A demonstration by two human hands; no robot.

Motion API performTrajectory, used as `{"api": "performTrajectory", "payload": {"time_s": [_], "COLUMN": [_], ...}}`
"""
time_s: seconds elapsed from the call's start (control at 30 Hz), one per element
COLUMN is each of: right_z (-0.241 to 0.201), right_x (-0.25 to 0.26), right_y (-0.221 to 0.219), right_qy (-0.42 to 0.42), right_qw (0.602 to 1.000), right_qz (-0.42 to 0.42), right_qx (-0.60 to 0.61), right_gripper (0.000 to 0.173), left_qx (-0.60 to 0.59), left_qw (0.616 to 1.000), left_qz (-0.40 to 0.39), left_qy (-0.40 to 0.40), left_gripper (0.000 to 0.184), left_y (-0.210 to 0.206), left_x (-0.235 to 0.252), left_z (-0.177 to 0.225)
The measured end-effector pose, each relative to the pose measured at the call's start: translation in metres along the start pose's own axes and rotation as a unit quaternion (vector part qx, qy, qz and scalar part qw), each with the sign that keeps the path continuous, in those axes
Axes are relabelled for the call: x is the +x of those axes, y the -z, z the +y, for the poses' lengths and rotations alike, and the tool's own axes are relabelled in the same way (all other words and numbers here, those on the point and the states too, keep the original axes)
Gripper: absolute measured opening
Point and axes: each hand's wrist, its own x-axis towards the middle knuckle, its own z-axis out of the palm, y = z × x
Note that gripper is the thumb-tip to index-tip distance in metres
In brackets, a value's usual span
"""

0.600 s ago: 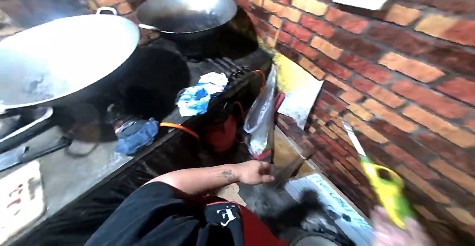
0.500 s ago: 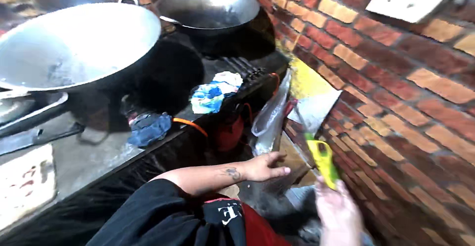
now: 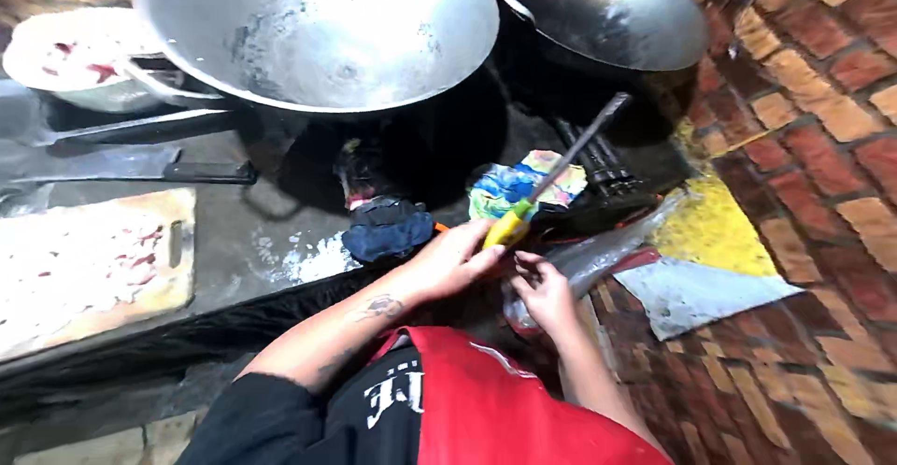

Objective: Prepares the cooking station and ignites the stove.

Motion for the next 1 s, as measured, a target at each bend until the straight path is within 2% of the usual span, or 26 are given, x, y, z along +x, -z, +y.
{"api": "performTrajectory", "payload": {"time_s": [0.17, 0.2, 0.3, 0.37, 0.4, 0.47, 0.53, 0.6, 0.63, 0.77, 0.87, 0.93, 1.0], "right_z": [0.008, 0.008, 0.007, 0.002, 0.003, 0.003, -0.002, 0.003, 0.009, 0.048, 0.076, 0.093, 0.109], "right_x": [0.067, 0.079, 0.107, 0.113, 0.11, 0.096, 0.084, 0.075, 0.072, 0.067, 0.07, 0.074, 0.082], "right_y": [-0.011, -0.011, -0.007, 0.006, 0.013, 0.026, 0.044, 0.054, 0.057, 0.079, 0.119, 0.151, 0.177], "right_qy": [0.048, 0.033, -0.036, -0.025, 0.004, 0.06, 0.049, 0.031, 0.026, 0.002, -0.079, -0.146, -0.158], "right_qw": [0.976, 0.968, 0.937, 0.952, 0.972, 0.996, 0.983, 0.972, 0.974, 0.981, 0.976, 0.976, 0.977], "right_qz": [0.048, 0.023, -0.136, -0.155, -0.125, -0.065, -0.12, -0.16, -0.147, 0.024, 0.115, 0.125, 0.137], "right_qx": [-0.209, -0.247, -0.32, -0.265, -0.197, -0.013, 0.133, 0.171, 0.17, 0.194, 0.165, 0.099, 0.05], "right_gripper": [0.037, 0.041, 0.052, 0.042, 0.035, 0.034, 0.049, 0.067, 0.071, 0.062, 0.053, 0.057, 0.064], "left_qx": [-0.011, -0.033, -0.13, -0.187, -0.194, -0.182, -0.147, -0.076, -0.035, 0.077, 0.138, 0.193, 0.244], "left_qw": [0.995, 0.994, 0.981, 0.97, 0.968, 0.968, 0.972, 0.985, 0.991, 0.992, 0.988, 0.98, 0.968], "left_qz": [-0.029, -0.037, -0.048, -0.036, -0.023, 0.014, 0.041, 0.038, 0.023, -0.092, -0.07, -0.046, -0.054], "left_qy": [0.09, 0.102, 0.133, 0.15, 0.158, 0.172, 0.178, 0.153, 0.129, 0.039, -0.028, -0.032, -0.009], "left_gripper": [0.037, 0.036, 0.03, 0.026, 0.025, 0.024, 0.025, 0.027, 0.027, 0.03, 0.023, 0.025, 0.03], "left_y": [0.029, 0.029, 0.024, 0.016, 0.01, -0.006, -0.024, -0.045, -0.057, -0.091, -0.111, -0.124, -0.135], "left_x": [0.002, 0.007, 0.024, 0.039, 0.047, 0.063, 0.083, 0.103, 0.112, 0.155, 0.204, 0.244, 0.283], "left_z": [-0.02, -0.019, -0.018, -0.016, -0.015, -0.015, -0.011, -0.004, 0.002, 0.027, 0.02, 0.009, 0.005]}}
